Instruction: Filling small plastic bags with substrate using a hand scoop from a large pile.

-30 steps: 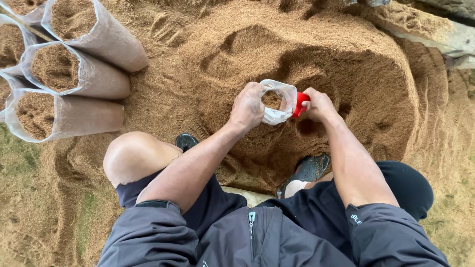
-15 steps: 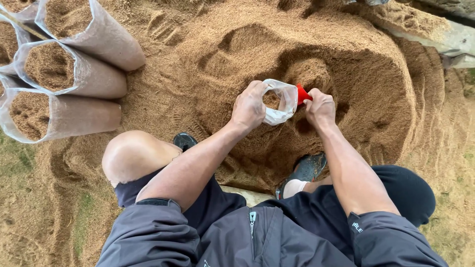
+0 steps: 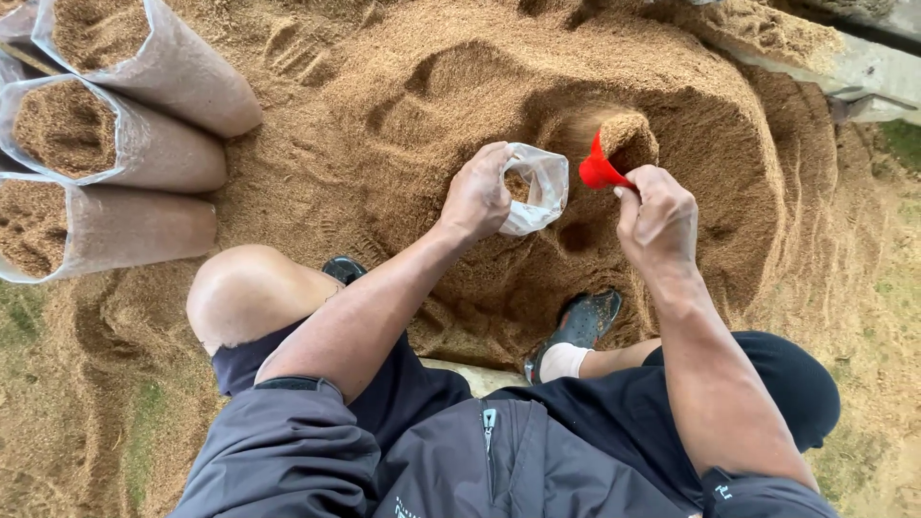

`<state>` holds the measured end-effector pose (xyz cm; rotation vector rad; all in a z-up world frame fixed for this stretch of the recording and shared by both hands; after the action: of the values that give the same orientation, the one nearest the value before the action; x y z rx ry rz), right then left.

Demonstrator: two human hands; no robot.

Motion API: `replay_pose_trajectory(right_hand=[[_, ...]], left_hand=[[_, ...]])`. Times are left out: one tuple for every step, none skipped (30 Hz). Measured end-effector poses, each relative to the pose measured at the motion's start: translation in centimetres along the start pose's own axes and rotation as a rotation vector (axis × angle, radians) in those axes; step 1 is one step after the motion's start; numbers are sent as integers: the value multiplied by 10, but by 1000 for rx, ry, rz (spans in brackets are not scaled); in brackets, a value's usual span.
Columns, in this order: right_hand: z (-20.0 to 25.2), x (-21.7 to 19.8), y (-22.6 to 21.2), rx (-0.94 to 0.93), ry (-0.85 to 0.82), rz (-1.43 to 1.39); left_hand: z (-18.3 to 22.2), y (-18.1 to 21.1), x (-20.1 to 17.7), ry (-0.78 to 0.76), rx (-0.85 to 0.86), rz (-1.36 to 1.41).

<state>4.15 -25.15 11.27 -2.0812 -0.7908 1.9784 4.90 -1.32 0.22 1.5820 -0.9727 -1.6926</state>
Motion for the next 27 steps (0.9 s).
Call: replay_pose_trajectory(right_hand=[[1, -7, -9, -31, 0, -15], [2, -11, -17, -30, -2, -15], [3, -14, -26, -62, -14, -24], [5, -17, -34, -91, -26, -32], [6, -19, -42, -89, -28, -32], [7, -21, -50, -101, -64, -63], [7, -22, -59, -114, -100, -93], [5, -24, -66, -112, -100, -93], [4, -23, -73, -116, -165, -143], [2, -23, -81, -120, -230, -195], [3, -16, -73, -119, -230, -196], [5, -7, -65, -105, -280, -235], [7, 2, -57, -92, -330, -275], [4, 5, -57, -90, -330, -276], [3, 9, -58, -76, -363, -327], [1, 13, -59, -62, -397, -378], [-1, 17, -57, -60, -396, -380], [-3, 22, -53, -7, -441, -450], [-5, 26, -50, 45, -486, -520], [-7, 37, -37, 45, -485, -520], [-7, 49, -23, 146, -501, -647], [-8, 62, -9, 247, -517, -774], [-8, 65, -11, 245, -517, -775], [-7, 69, -11, 394, -458, -963], [-6, 73, -10, 545, -392, -1147], [-7, 77, -4, 544, -395, -1147], [-7, 83, 2, 634, -381, -1319]], left_hand=[[0, 1, 0, 7, 5, 11], [0, 1, -1, 7, 4, 11], [0, 1, -2, 12, 14, 33], [0, 1, -2, 15, 25, 56], [2, 2, -3, 13, 23, 57], [2, 3, -4, 12, 29, 54], [3, 4, -5, 11, 36, 50], [2, 2, -3, 9, 36, 51], [0, 0, -2, 1, 43, 72], [-1, -2, -1, -8, 49, 93], [0, 1, -3, -10, 49, 93], [0, 4, -5, -11, 56, 68], [0, 6, -7, -13, 63, 43], [1, 10, -11, -15, 63, 42], [2, 14, -15, -21, 63, 47], [3, 18, -18, -28, 64, 53], [7, 24, -23, -31, 64, 52], [10, 31, -27, -42, 65, 61], [13, 38, -31, -53, 65, 71], [9, 28, -25, -53, 67, 71], [6, 19, -18, -60, 74, 55], [3, 9, -13, -65, 79, 38], [3, 10, -13, -64, 79, 37], [2, 10, -13, -66, 68, 44], [2, 10, -13, -68, 58, 51], [3, 14, -15, -66, 56, 51], [4, 16, -18, -53, 27, 63]])
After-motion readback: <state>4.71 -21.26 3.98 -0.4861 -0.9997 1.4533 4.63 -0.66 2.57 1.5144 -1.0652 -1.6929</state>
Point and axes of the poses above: each hand's wrist, its own z-axis away from the middle knuckle, its own x-axis out of the palm, y = z × x, the point moved 4 cm from there along -z, towards the middle knuckle, and after that the axes turned 5 degrees about -z, right-handed, at the moved point
